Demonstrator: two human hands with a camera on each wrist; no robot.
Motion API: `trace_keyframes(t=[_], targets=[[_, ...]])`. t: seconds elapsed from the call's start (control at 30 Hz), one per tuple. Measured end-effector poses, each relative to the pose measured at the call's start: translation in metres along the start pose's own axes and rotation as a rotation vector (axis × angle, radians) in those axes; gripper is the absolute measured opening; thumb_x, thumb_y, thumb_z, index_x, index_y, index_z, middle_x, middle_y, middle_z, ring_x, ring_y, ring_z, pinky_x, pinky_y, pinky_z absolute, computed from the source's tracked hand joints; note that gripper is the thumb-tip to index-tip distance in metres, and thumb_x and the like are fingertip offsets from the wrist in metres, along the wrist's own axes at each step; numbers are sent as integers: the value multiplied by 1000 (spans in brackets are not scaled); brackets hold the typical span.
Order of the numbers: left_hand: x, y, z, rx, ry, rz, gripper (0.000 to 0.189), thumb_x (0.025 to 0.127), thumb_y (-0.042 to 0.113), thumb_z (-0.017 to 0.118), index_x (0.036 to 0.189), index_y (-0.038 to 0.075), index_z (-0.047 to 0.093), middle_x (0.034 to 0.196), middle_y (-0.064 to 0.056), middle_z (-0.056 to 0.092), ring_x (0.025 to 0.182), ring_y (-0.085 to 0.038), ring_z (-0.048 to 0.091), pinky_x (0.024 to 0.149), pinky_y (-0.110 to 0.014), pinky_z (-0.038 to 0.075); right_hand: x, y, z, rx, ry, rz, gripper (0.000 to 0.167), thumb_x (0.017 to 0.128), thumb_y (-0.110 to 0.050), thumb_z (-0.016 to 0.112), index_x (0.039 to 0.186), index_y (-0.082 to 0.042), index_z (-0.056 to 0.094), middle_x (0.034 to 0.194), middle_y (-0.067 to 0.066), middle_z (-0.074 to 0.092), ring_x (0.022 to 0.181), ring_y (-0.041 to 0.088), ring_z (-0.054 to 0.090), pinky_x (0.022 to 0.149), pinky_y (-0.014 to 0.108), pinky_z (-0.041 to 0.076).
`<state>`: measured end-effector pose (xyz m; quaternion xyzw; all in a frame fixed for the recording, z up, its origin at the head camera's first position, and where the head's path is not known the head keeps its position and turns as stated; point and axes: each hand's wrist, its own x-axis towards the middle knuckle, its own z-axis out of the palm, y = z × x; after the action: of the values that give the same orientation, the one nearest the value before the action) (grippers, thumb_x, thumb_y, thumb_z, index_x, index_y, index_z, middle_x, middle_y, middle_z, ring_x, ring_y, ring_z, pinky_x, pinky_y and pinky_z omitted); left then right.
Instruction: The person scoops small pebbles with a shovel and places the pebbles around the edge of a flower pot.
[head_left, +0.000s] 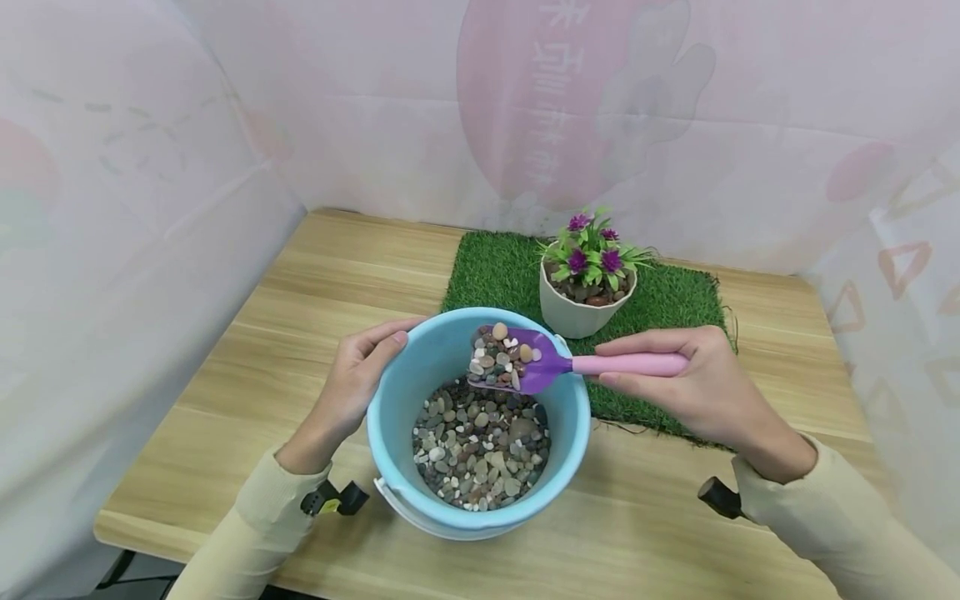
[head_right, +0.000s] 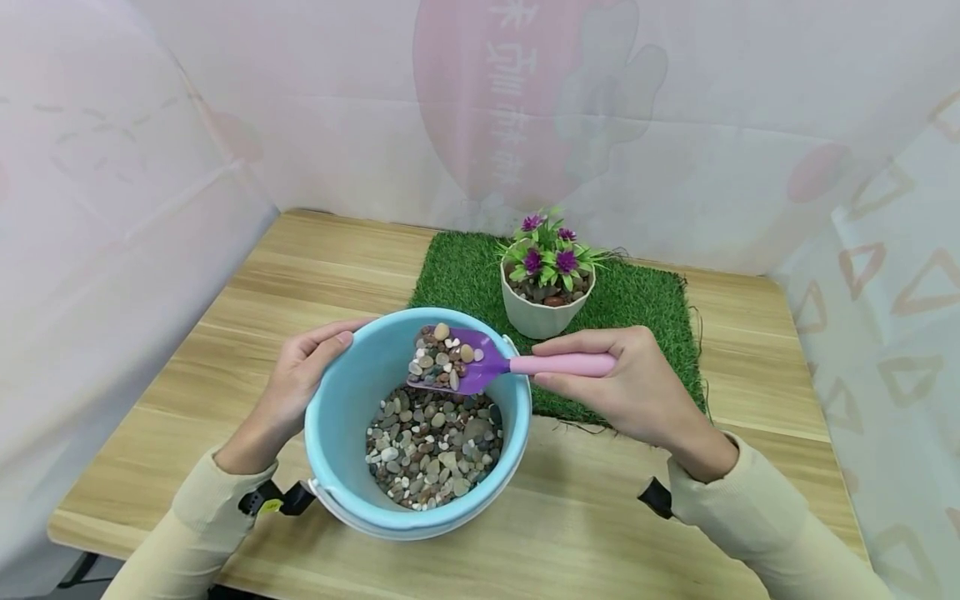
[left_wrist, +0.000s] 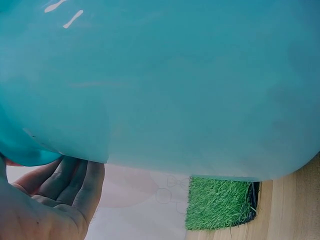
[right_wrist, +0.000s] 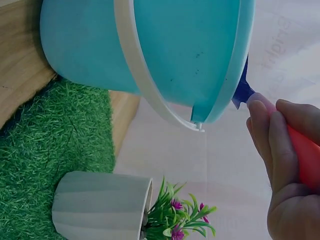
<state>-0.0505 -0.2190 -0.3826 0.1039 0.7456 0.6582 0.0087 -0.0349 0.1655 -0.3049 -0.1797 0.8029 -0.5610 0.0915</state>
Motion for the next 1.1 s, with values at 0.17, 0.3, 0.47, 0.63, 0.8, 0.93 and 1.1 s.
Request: trace_keyframes(t=[0.17, 0.3, 0.47, 0.63, 0.8, 0.93, 1.1], targets=[[0, 0, 0, -1, -1, 2, 39, 113, 20, 47, 140, -2, 65, 137, -25, 68, 101, -14, 79, 82, -38, 70, -5, 0, -8, -46, 31, -24, 26, 92, -9, 82, 118, -6, 79, 106, 2, 83, 102, 20, 79, 81, 27, 68], [0, -1, -1, 0, -4, 8, 39, 113, 20, 47, 140, -1, 65, 136, -26, 68, 102, -14, 79, 82, -37, 70, -9, -2, -16, -93, 60, -24, 27, 92, -8, 82, 119, -8, 79, 107, -1, 83, 101, 16, 79, 75, 23, 68], [-1, 0, -1, 4, -5, 7, 39, 113, 20, 47, 141, -1, 65, 136, -25, 69, 102, -14, 79, 82, -36, 70, -12, -6, -28, -155, 121, -15, 28, 91, -9, 84, 118, -8, 80, 105, -4, 83, 98, 13, 80, 51, 17, 58], [-1, 0, -1, 1, -5, 6, 39, 114, 21, 47, 141, -1, 64, 136, -25, 69, 101, -16, 79, 81, -37, 70, -17, -9, -38, -181, 175, 48, 29, 92, -15, 84, 120, -13, 80, 105, -5, 83, 97, 8, 80, 33, 34, 31], [-1, 0, -1, -3, 1, 11, 39, 113, 20, 47, 140, -2, 65, 136, -25, 68, 101, -15, 79, 81, -37, 70, -22, -11, -47, -201, 219, 117, 32, 92, -23, 85, 122, -17, 80, 107, -7, 82, 93, 1, 78, 35, 31, 32], [-1, 0, -1, -1, 6, 9, 39, 113, 20, 47, 140, -2, 65, 136, -25, 68, 101, -13, 79, 82, -37, 70, -23, -7, -52, -152, 235, 81, 34, 92, -12, 84, 124, -7, 78, 108, 0, 82, 102, 12, 78, 51, 14, 54], [-1, 1, 0, -9, 9, 5, 38, 113, 19, 48, 139, -3, 65, 134, -20, 71, 100, -14, 79, 82, -37, 70, -28, 1, -56, -183, 276, 69, 32, 91, -9, 84, 122, -5, 78, 104, -3, 83, 96, 9, 79, 43, 18, 49]])
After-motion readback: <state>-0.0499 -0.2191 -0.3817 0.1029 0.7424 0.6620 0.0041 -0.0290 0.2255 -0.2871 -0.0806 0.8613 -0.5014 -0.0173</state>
